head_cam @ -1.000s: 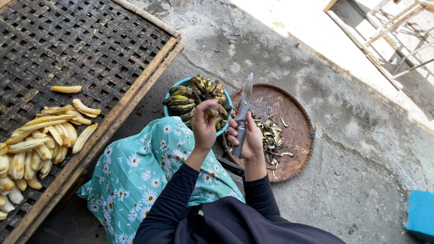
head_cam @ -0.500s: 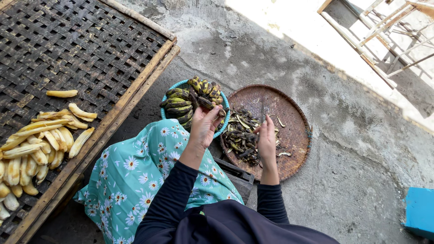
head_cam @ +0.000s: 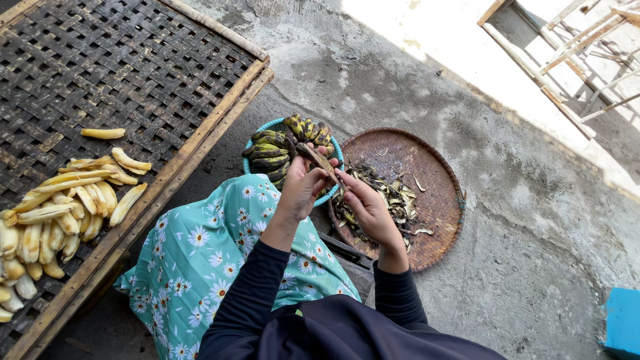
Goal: The person sits on the ground peeling bananas with a small knife, dropping the peels onto a round winnowing basket and placing the peeled bananas onto a woven bamboo drying tray, occasionally arranging the pile of peeled bananas on the tray.
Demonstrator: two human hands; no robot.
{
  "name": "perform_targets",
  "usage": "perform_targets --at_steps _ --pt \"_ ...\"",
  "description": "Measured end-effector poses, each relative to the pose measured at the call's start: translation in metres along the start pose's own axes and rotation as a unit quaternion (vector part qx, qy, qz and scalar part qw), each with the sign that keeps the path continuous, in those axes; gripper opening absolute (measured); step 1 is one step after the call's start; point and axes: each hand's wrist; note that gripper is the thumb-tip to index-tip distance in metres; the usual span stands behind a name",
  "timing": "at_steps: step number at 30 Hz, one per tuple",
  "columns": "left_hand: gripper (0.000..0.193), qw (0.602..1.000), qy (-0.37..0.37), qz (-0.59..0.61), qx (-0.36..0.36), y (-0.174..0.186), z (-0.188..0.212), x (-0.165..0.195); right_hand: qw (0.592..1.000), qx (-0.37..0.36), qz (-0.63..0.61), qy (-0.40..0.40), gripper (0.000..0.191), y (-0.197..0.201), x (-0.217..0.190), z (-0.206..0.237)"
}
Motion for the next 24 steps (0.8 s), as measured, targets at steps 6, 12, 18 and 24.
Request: perform_targets --at_steps 6,12,18,24 --pt "0.079 0.964 0.179 -0.030 -0.195 0.003 0.022 0.032 0.985 0.024 -0.136 -0.102 0.049 0.032 0.030 0.004" --pt "0.084 0.922 0.244 0.030 -0.299 -0.004 0.036 0.028 0.971 0.177 -0.082 -0.141 0.051 0.062 0.048 -0.002" --pt "0.046 0.968 0.171 -0.026 -0.183 -0.002 0.027 -0.013 0.938 0.217 -0.087 -0.254 0.058 0.058 0.052 0.010" --pt "0.036 0.973 0.157 -0.043 -0.161 0.013 0.018 -0.028 0.996 0.011 -0.038 -0.074 0.061 0.039 0.017 0.017"
Point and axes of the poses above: each hand's wrist, its own z-axis away from the middle knuckle, its own y-axis out of the back of the hand, x = y × z, and after that the axes turned 4 degrees about -y, right-handed
